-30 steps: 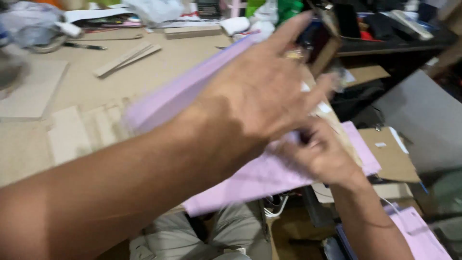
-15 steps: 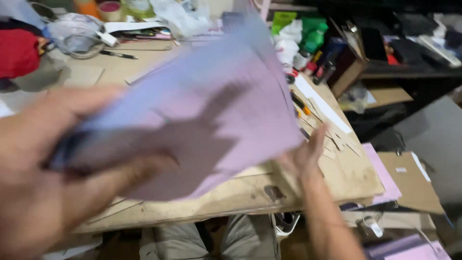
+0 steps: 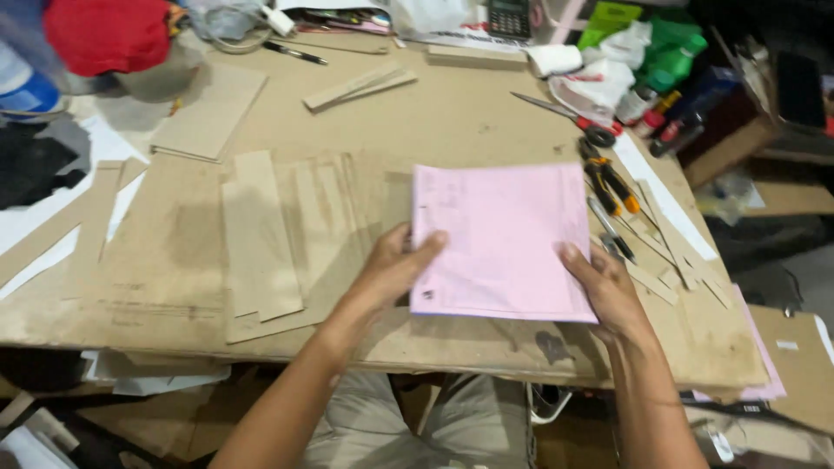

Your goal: Measuring, marking, and cutting cardboard strips to a specific length using a utility knife and a notepad as a template.

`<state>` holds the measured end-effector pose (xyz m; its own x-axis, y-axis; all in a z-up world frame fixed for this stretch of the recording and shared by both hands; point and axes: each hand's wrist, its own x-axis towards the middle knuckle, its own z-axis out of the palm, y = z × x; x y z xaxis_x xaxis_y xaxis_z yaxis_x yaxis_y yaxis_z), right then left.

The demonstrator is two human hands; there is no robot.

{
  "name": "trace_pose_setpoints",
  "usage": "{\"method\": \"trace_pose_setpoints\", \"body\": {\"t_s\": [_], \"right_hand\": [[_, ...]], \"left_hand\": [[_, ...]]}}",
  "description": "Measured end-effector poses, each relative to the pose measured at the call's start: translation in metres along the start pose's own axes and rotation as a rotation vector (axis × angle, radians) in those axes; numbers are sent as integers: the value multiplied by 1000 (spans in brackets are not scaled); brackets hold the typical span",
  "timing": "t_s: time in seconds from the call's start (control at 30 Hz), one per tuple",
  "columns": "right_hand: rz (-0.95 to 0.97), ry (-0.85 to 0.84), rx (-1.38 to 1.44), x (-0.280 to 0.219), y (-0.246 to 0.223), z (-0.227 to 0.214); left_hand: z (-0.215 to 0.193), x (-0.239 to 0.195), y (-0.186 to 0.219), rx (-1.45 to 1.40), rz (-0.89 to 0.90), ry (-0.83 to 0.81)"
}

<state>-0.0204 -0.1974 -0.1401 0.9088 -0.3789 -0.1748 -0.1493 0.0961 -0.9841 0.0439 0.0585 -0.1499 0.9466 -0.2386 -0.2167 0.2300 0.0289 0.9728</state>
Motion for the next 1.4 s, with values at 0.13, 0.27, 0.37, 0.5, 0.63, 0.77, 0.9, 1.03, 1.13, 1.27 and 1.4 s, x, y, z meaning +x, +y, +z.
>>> {"method": "trace_pose_setpoints", "body": {"t_s": [0.13,0.27,0.37,0.5,0.63,0.77,0.9,1.03,1.13,1.27,1.4], "right_hand": [[10,0,38,7,13,-16],[59,23,-309,-19,-42,26],[113,53,-701,-21,-45,30],[85,83,-854,-4,-22,13],[297,130,-706,-2,-31,25],[331,203,-466,2,-23,27],[352,153,-515,11,-15,20],[321,155,-535,15,-12,19],[284,141,-597,27,3,6],[259,144,-643,27,4,6],[303,175,-562,7,-18,31]], "left_hand": [[0,-9,31,12,22,-89],[-14,-3,44,286,-3,-99],[-37,9,15,409,-1,-34],[-43,7,-8,320,-71,-65],[-38,2,-6,295,-63,-54],[-35,0,1,340,-164,-56],[-37,-2,5,332,-202,-63],[-39,0,3,293,-216,-64],[-41,5,-5,302,-180,-60],[-42,4,0,278,-205,-70],[-44,6,-3,268,-191,-79]]}}
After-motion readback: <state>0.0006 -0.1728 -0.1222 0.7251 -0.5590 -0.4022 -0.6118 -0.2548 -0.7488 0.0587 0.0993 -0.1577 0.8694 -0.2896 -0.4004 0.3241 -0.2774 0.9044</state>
